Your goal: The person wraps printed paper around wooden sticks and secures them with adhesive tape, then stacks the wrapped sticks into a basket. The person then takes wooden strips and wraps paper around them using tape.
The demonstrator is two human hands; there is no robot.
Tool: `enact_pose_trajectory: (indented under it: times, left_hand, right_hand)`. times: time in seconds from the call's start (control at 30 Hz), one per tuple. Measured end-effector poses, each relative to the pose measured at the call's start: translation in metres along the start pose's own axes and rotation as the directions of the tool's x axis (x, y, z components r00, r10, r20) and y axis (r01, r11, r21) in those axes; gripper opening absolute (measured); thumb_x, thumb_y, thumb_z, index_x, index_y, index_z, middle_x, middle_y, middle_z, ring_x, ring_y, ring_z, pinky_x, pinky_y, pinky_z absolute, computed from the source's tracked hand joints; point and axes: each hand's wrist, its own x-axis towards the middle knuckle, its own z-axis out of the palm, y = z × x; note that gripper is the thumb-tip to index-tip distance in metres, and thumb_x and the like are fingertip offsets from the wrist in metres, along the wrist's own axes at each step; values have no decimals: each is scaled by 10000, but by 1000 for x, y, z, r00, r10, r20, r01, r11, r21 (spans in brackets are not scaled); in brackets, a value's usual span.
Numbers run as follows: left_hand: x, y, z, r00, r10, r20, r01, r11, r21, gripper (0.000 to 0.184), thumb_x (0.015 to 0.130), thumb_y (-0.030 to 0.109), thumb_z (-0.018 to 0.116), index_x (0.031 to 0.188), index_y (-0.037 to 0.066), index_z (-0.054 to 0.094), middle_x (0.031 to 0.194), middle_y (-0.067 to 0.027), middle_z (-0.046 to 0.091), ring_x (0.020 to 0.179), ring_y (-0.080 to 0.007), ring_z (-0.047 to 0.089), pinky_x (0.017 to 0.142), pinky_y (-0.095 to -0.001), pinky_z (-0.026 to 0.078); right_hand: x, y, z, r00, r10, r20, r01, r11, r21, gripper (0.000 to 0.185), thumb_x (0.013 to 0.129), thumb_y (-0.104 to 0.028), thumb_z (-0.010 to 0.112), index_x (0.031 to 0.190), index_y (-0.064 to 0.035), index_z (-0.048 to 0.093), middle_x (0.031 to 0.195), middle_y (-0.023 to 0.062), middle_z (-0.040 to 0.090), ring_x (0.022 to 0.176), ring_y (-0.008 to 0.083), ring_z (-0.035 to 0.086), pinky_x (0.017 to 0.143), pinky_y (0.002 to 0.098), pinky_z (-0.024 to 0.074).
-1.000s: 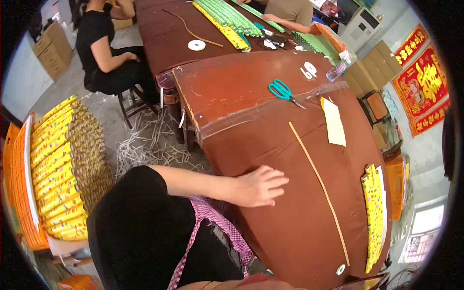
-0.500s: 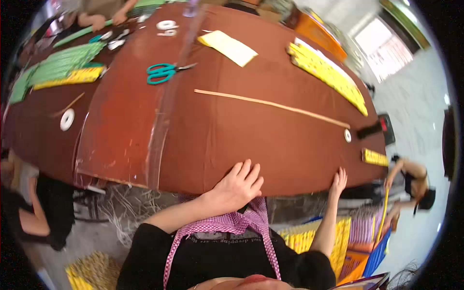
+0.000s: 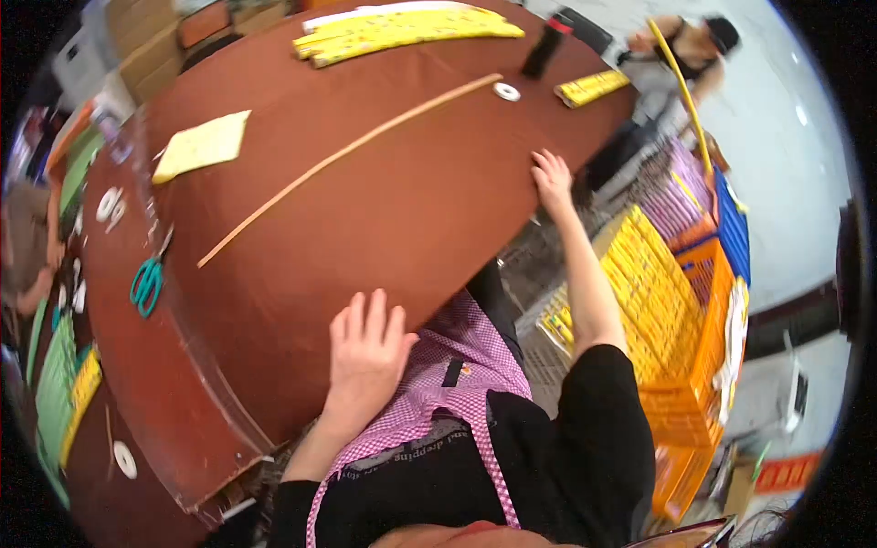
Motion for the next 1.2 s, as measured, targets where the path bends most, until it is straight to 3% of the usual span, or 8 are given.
enact_pose_trajectory:
  times: [0.07,0.2,0.43,0.63,0.7,0.77,1.07,1.2]
  left_hand:
    - [0,0,2,999,-7,40,7,1000,24,378,825,230,694,1125,16,609,1249,-197,553,1175,-381,485,962,-482,387]
    - [-2,3,6,997,-23,70,17,996,84,330,881,201,641,1162,34,605,1299,-156,549,1215,-349,483,980,-468,363]
    - [17,-1,-14,951,-39,305,19,997,69,296,868,118,632,1141,7,608,1287,-184,559,1163,-368,514,973,-457,378]
    - [129,29,-29,871,118,477,-117,993,-32,308,831,23,640,1136,-7,610,1187,-174,609,1060,-360,555,921,-429,448]
    - [185,60,-20,812,261,523,-252,964,-89,307,820,22,645,1123,-11,612,1195,-177,606,1068,-364,557,929,-428,447]
    - [235,89,-1,745,407,529,-356,913,-200,304,819,23,645,1119,-15,612,1200,-180,606,1072,-368,564,928,-424,452]
    - [395,235,193,624,622,473,-151,690,-708,275,949,188,560,1009,-72,622,841,-83,641,850,-97,569,749,-266,469]
    - [434,315,317,612,569,549,43,670,-741,392,942,321,565,1020,-57,628,833,-28,634,782,-102,551,666,-266,450]
  right_hand:
    - [-1,-18,6,971,180,-158,-166,981,96,183,868,-227,539,967,-133,661,1320,41,576,1282,274,463,1091,471,326]
    - [-1,-22,9,967,-49,-250,14,990,-141,205,865,-223,557,949,-85,685,1198,71,639,1186,296,530,1055,447,372]
    - [-3,-60,0,833,511,-211,-407,825,392,264,828,-293,596,1051,-196,700,1272,11,585,1273,343,422,1023,531,350]
    - [-30,-49,-23,868,461,-184,-254,732,632,374,857,-241,614,1219,-145,623,1330,45,544,1347,302,361,1069,553,309]
    - [-53,-32,-32,867,489,-92,20,151,988,419,898,-148,590,1310,-80,559,1348,67,540,1287,218,459,1063,391,371]
    - [-92,-17,-45,727,656,202,-128,-160,979,380,926,-67,538,1302,-13,554,1220,59,624,1132,129,567,988,276,423]
    - [-326,120,9,-312,920,237,55,-231,971,320,920,-114,553,1218,1,530,1129,125,596,1100,245,575,926,396,473]
    - [-383,155,11,-433,860,272,123,-242,962,429,933,-175,588,1299,-16,432,1263,154,531,1197,296,525,974,443,440]
